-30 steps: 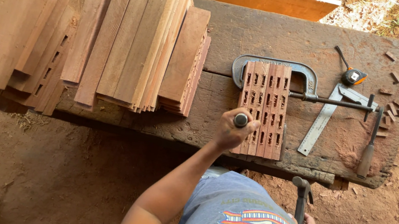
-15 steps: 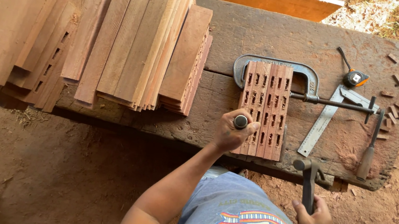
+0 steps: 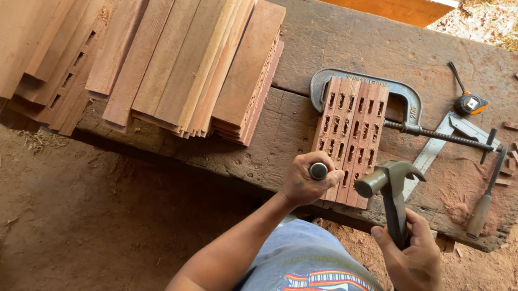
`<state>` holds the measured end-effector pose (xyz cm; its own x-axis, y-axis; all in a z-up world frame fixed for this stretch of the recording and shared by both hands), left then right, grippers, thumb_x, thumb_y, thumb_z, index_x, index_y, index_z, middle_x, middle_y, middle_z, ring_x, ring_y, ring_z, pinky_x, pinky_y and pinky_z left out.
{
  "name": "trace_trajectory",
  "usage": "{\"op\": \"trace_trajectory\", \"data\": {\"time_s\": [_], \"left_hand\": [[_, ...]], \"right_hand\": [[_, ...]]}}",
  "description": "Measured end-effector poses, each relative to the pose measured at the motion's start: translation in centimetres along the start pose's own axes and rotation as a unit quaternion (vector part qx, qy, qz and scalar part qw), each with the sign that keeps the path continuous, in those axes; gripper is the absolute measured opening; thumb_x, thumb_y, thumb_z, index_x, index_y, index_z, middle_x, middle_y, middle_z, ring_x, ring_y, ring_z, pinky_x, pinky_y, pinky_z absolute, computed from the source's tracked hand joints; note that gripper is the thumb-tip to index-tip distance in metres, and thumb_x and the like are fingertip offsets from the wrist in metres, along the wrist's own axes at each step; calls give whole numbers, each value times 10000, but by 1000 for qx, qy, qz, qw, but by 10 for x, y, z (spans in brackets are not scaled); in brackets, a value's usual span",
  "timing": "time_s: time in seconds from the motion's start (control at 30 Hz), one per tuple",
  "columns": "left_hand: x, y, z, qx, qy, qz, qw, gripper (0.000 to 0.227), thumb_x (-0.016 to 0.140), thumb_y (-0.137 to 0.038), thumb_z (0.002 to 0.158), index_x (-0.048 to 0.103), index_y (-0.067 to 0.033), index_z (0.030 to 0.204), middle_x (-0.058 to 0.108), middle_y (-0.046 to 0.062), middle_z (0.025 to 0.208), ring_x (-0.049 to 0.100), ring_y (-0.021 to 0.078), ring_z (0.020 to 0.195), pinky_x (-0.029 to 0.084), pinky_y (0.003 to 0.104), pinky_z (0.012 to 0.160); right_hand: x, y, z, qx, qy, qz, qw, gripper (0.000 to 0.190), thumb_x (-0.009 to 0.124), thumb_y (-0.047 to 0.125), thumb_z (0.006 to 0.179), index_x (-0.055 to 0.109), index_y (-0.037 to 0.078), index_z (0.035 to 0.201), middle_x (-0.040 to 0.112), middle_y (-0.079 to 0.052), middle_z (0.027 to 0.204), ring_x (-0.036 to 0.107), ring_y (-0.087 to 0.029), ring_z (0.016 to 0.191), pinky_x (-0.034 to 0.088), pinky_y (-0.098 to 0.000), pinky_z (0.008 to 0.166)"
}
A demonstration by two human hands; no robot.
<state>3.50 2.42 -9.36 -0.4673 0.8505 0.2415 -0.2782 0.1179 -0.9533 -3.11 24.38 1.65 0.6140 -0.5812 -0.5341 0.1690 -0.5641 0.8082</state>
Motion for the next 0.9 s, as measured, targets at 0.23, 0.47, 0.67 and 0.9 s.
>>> {"op": "trace_trajectory", "data": {"time_s": [0.23, 0.47, 0.67, 0.9], "left_hand": [[-5, -7, -8, 12, -16, -7, 1000, 166, 703, -99, 865, 574, -151, 773, 531, -54, 645, 438, 71, 529, 352, 238, 455], [0, -3, 0, 3, -9, 20, 1000, 174, 698, -69, 885, 580, -133, 774, 569, -25, 667, 482, 87, 528, 376, 227, 423], [7, 25, 0, 17, -8, -23, 1000, 144, 744, -37, 806, 621, -109, 831, 638, 8, 731, 559, 81, 569, 448, 205, 444], [8, 29, 2, 34, -3, -6, 999, 118, 724, -108, 790, 629, -135, 856, 618, -41, 718, 469, 46, 547, 371, 193, 483]], "right_hand": [[2, 5, 1, 18, 12, 19, 1000, 547, 684, 92, 832, 506, -77, 1321, 590, -79, 730, 567, -189, 591, 460, -278, 462], [-3, 24, 5, 8, 27, 29, 999, 614, 655, 59, 838, 429, -54, 1398, 649, -134, 803, 574, -195, 576, 466, -299, 448], [-3, 48, 10, -206, 5, -127, 970, 675, 617, 142, 906, 373, 19, 1524, 715, -128, 884, 633, -186, 558, 509, -315, 429], [6, 63, 14, -179, 44, -273, 944, 673, 681, 179, 859, 466, 158, 1496, 727, -130, 954, 664, -252, 536, 532, -419, 440]]}}
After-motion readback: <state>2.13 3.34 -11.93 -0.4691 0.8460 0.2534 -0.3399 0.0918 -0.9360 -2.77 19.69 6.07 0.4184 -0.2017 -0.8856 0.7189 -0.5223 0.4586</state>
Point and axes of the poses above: each hand's wrist, its own z-axis towards the middle knuckle, its own x-axis out of the palm, y = z × x, the point moved 1 cm from there along z, towards the middle knuckle
